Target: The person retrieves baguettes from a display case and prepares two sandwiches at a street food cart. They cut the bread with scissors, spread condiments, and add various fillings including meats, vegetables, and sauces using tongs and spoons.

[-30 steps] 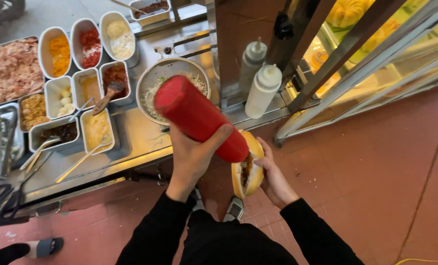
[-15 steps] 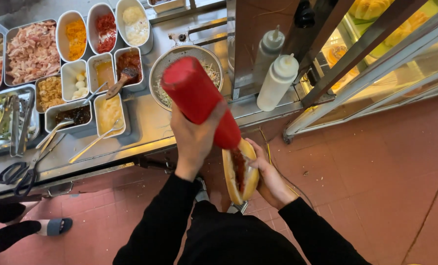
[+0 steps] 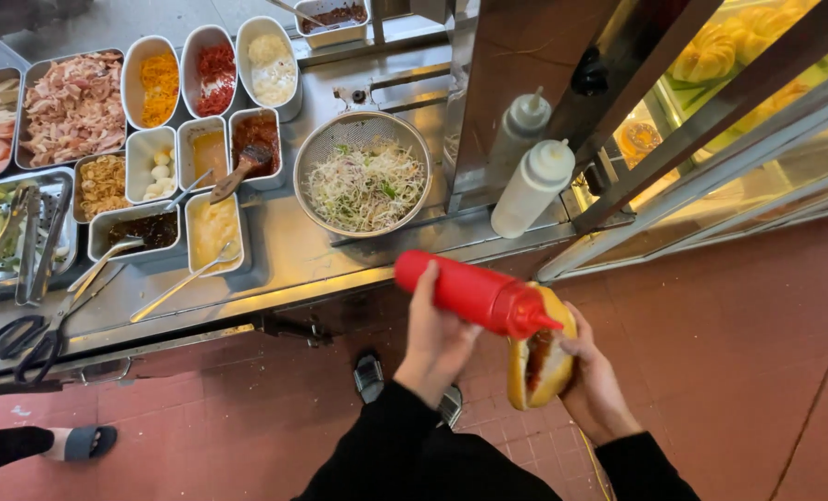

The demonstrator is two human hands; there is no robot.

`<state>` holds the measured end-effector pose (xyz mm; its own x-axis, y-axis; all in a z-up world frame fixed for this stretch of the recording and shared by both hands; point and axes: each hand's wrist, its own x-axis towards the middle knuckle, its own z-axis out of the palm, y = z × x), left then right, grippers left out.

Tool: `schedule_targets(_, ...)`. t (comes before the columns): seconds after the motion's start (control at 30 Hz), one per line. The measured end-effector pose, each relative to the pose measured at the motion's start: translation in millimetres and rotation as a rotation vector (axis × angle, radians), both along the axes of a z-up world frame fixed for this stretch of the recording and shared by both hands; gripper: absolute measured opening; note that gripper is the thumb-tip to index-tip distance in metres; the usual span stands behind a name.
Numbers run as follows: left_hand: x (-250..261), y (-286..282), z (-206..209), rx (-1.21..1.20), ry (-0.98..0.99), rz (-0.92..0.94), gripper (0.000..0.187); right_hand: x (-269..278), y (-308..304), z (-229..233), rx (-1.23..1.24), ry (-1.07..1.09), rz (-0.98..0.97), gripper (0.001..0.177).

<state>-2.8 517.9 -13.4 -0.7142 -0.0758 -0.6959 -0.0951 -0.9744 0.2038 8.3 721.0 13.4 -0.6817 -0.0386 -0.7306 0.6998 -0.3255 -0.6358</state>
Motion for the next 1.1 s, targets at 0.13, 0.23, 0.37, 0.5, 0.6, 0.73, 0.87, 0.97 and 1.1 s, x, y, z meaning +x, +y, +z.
schedule_targets(0.13, -64, 17, 5, 0.235, -0.086, 0.091, 0.079, 4, 13, 2, 0.016, 0.021, -0.09, 0.085)
schedule_targets(0.23, -120, 23, -42, 0.334, -0.11, 0.183, 0.071, 5, 14, 14, 0.048, -0.005, -0.104, 0.084)
schedule_targets(0.37, -141, 16, -60, 0.391, -0.056, 0.269, 0.08, 4, 16, 9, 0.061, -0.02, -0.08, 0.083)
schedule_targets(0.5, -108, 1, -81, 0.325, 0.001, -0.035, 0.099, -3, 9, -11, 0.047, -0.049, -0.011, 0.081)
schedule_targets(0.6, -56, -40, -86, 0.056, 0.112, -0.42, 0.093, -13, -21, -14, 0.014, -0.041, 0.018, 0.08)
schedule_targets(0.73, 21, -163, 20, -0.658, 0.135, -0.584, 0.058, -23, -79, -13, -0.051, -0.001, 0.055, 0.081)
schedule_targets(0.87, 78, -353, 23, -1.111, -0.195, -0.325, 0.041, -46, -145, -41, -1.032, 0.302, 0.264, 0.074)
schedule_targets(0.97, 136, -498, 2, -1.95, -0.339, -0.075, 0.02, -48, -239, 29, -0.056, -0.017, 0.292, 0.086)
schedule_targets(1.1, 181, -643, -41, -1.959, -0.773, -0.221, 0.042, -69, -317, -9, -1.032, 0.271, 0.415, 0.078)
